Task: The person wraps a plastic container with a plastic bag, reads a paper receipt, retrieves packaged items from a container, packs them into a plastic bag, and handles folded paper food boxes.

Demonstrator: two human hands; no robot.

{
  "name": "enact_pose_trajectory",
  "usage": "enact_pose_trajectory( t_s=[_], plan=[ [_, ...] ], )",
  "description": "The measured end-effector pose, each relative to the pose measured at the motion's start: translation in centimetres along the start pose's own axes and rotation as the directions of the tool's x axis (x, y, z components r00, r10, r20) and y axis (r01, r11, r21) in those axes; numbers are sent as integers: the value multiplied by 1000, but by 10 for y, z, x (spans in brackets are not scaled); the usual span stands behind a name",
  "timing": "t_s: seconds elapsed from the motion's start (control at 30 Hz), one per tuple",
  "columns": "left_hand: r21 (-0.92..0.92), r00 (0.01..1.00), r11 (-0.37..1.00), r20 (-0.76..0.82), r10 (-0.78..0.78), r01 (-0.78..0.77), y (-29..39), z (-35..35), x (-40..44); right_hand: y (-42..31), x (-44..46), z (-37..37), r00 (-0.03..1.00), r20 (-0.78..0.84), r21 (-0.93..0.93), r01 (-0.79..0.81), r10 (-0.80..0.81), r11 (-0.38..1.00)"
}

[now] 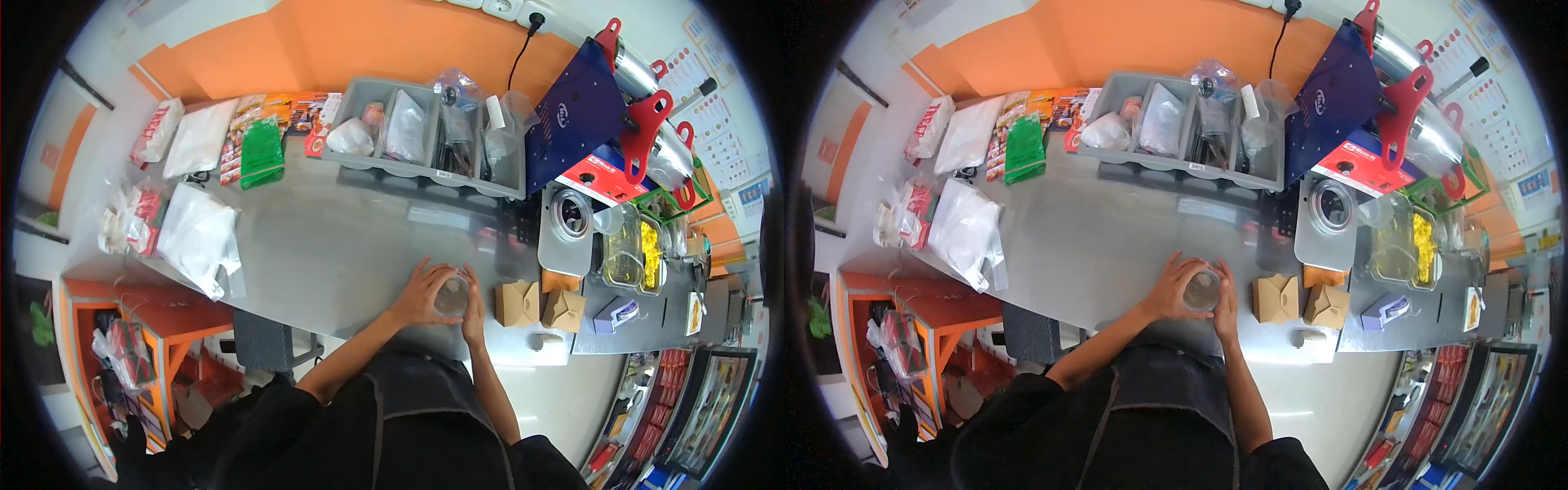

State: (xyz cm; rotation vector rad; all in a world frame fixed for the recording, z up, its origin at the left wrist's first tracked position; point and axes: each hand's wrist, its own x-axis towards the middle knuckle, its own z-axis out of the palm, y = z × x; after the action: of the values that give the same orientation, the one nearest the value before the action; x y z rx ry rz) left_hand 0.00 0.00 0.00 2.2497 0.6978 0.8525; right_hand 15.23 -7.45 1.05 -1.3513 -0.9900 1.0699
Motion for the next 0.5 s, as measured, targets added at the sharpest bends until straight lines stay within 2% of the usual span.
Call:
enact_pose_trajectory(
  t_s=[0.2, 0.27, 0.37, 0.5],
  plan=[
    [-36, 1000, 999, -18, 4, -5, -1, 2, 1, 6, -1, -1, 1000, 0, -39, 23, -23, 999],
    [50, 999, 998, -15, 28, -28, 4, -10, 0, 7, -4, 8, 993, -106, 150, -39, 56, 988],
    [7, 1000, 1000, 0, -23, 23, 1, -10, -9, -5, -8, 8, 991, -79, 84, -98, 105, 992],
    [-57, 998, 997, -35, -43, 41, -3, -19, -14, 16, -7, -11, 993, -76, 17, -89, 90, 996]
  ],
)
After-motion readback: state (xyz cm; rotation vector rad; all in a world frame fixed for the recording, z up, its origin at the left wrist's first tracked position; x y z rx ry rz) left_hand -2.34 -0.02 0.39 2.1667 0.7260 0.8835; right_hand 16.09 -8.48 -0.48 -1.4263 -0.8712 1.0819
